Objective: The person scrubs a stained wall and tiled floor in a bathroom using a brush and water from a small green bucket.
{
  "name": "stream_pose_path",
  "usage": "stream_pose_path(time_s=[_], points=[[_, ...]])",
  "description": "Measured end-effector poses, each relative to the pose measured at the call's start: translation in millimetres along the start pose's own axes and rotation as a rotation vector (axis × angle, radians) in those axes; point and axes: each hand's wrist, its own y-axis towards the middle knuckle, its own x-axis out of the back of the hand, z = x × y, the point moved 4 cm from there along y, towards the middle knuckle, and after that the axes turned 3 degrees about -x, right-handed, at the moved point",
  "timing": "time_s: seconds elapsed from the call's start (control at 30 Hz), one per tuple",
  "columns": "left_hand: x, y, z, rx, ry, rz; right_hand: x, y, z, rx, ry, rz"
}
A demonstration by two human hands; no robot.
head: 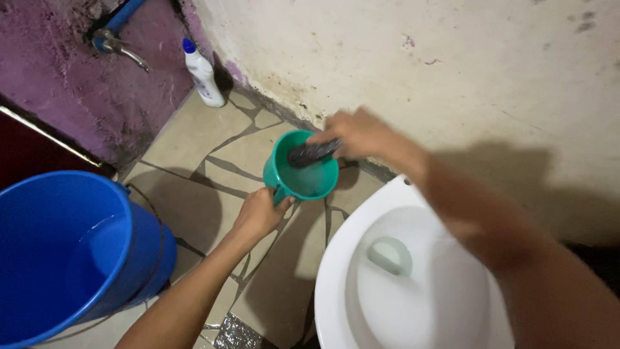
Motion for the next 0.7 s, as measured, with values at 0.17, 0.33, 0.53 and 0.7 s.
stream_pose_path(time_s=[0.17,0.33,0.53,0.7], points=[[27,-2,-28,0.099,-0.068,0.002,-101,3,26,-0.126,-0.014,0.004],[29,1,-40,0.083,-0.064,-0.028,-78,-17,-38,0.423,1.511,0.001],[19,9,-42,-0.075,-0.115,-0.074,89,-54,-67,-0.103,-0.255,-0.843],[-2,5,-43,-0.010,-0.193,0.040,60,-90,-79,-0.132,0.292,-0.579]])
